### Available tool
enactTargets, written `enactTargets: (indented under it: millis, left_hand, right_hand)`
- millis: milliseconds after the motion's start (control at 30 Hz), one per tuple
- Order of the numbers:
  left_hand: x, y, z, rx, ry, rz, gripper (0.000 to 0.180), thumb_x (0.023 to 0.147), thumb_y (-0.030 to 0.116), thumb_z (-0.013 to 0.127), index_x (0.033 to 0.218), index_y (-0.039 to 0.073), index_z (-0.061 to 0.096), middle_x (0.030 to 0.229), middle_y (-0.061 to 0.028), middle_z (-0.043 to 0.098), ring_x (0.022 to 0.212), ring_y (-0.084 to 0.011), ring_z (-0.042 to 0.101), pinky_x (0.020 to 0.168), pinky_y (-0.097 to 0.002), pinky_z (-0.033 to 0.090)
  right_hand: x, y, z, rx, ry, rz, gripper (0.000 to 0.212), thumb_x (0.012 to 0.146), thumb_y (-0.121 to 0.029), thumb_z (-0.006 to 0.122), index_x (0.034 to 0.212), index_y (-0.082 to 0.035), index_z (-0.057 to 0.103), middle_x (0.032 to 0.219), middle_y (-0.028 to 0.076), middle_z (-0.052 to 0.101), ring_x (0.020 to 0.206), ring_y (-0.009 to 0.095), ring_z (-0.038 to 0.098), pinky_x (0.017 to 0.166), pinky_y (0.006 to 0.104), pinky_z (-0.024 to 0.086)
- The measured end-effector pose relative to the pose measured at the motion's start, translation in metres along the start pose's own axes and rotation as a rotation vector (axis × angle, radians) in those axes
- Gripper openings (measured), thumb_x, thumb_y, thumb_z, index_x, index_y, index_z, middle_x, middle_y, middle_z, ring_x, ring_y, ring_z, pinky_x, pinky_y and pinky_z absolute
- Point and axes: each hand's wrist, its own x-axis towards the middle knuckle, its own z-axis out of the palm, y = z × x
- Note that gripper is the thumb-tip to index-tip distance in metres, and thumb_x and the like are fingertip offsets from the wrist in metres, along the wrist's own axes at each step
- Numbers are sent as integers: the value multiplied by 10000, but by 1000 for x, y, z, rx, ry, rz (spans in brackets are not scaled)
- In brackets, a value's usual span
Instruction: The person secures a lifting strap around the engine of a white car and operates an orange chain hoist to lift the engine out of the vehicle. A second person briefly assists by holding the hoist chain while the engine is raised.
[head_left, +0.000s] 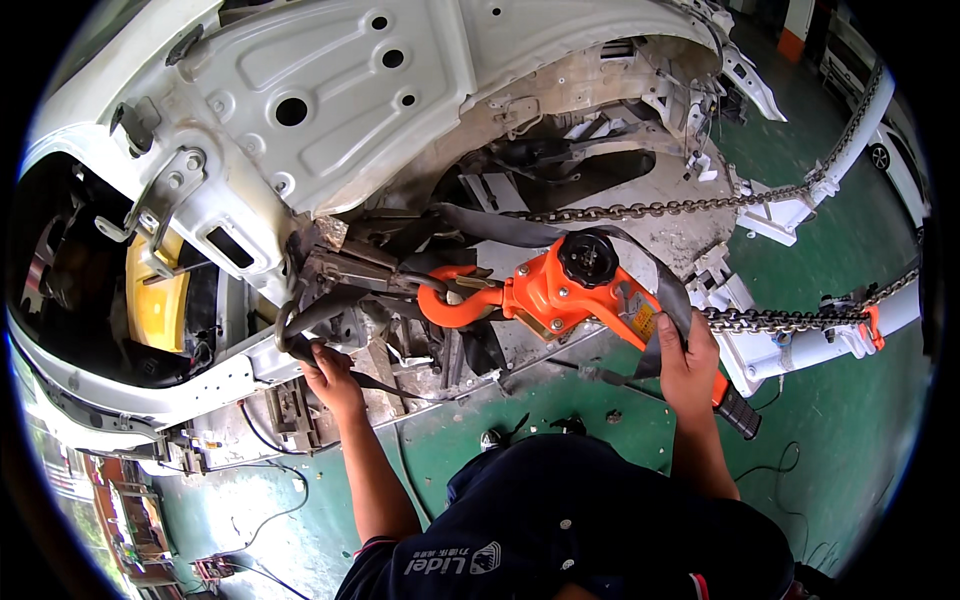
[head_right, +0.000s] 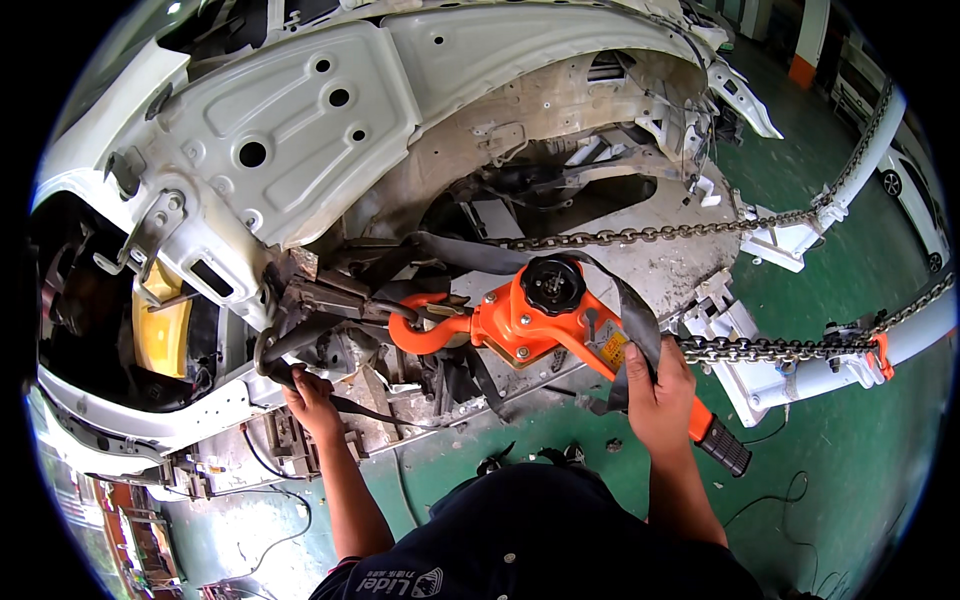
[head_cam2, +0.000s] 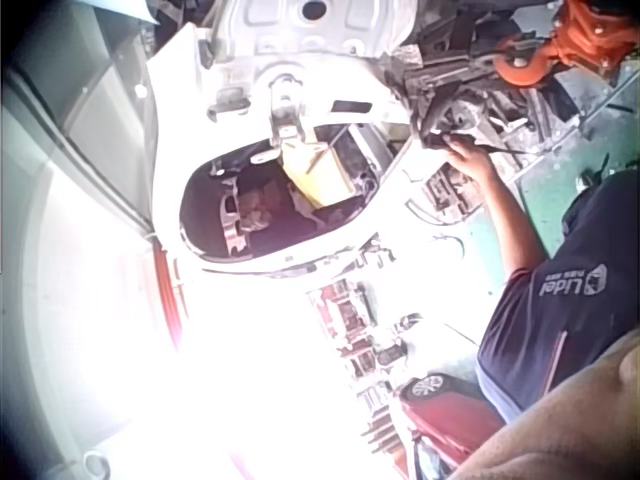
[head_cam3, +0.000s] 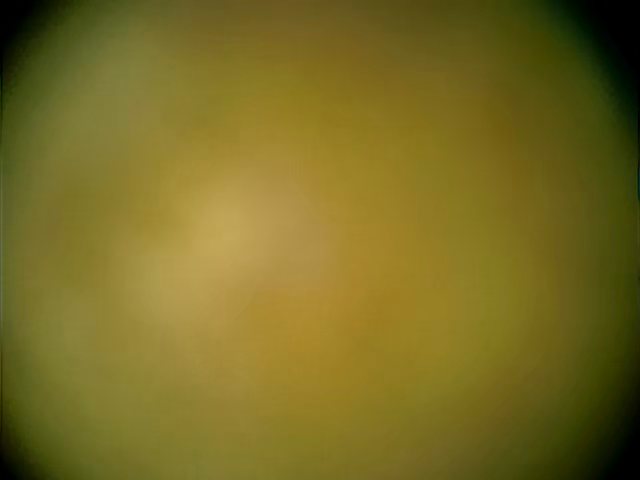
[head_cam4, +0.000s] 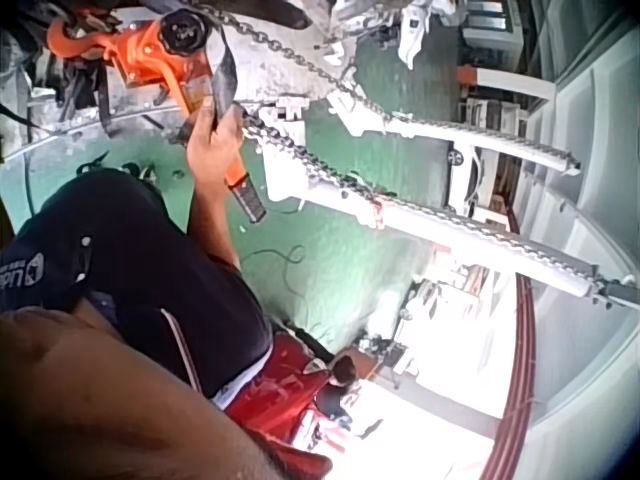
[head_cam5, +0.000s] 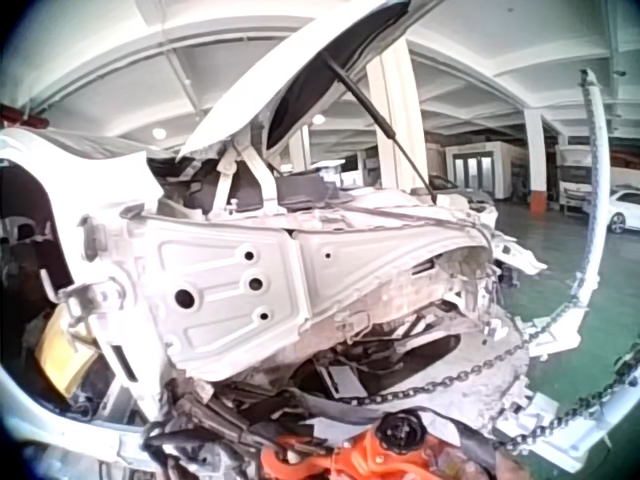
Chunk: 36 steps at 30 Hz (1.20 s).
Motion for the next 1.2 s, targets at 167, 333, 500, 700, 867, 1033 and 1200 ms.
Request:
enactTargets:
  millis: [167, 333, 500, 700, 867, 1033, 1200]
  left_hand:
    - [1, 1, -2, -3, -20, -26, 187, 1085, 241, 475, 1001, 79, 514, 646, 53, 414, 534, -31, 339, 501, -227, 306]
    - [1, 1, -2, -2, -26, -18, 200, 1084, 253, 479, 1008, 73, 520, 638, 54, 409, 532, -33, 335, 499, -229, 301]
    - [0, 2, -1, 12, -12, -18, 199, 1083, 256, 482, 1005, 77, 522, 634, 56, 407, 531, -34, 335, 501, -230, 302]
    - [-1, 5, 2, 29, -3, -13, 197, 1084, 251, 480, 1002, 76, 522, 631, 55, 408, 527, -36, 334, 504, -235, 308]
    - [-2, 7, 4, 6, 13, -31, 201, 1085, 248, 476, 998, 73, 523, 624, 54, 404, 526, -36, 330, 505, -236, 309]
    - [-2, 6, 2, 10, -5, -29, 205, 1078, 264, 496, 986, 84, 531, 657, 64, 406, 549, -33, 331, 513, -227, 297]
    - [-2, 1, -1, -14, 18, -61, 200, 1074, 269, 506, 988, 91, 537, 673, 63, 418, 557, -40, 344, 523, -230, 307]
  right_hand:
    - [-1, 0, -1, -9, -6, 4, 200, 994, -182, 632, 993, 18, 634, 804, 92, 611, 723, 166, 556, 687, 310, 457]
    - [-1, 1, -1, -8, -15, 1, 199, 993, -177, 632, 994, 22, 634, 805, 94, 608, 729, 168, 555, 691, 312, 456]
    - [0, 0, -1, 9, -8, 3, 199, 991, -176, 633, 990, 23, 635, 801, 94, 605, 718, 167, 555, 681, 308, 455]
    - [0, 1, 0, 6, -11, -8, 198, 992, -174, 632, 988, 24, 634, 793, 97, 599, 709, 169, 556, 670, 306, 453]
    - [0, 2, 0, -4, -5, -27, 192, 991, -168, 632, 981, 24, 630, 792, 100, 600, 706, 173, 556, 667, 305, 451]
    - [0, 0, 0, 21, 5, -38, 188, 990, -163, 633, 980, 25, 627, 791, 98, 598, 706, 170, 550, 667, 307, 450]
    - [-1, 0, -1, 19, 11, -8, 178, 985, -151, 638, 997, 27, 629, 790, 91, 595, 710, 158, 540, 670, 302, 450]
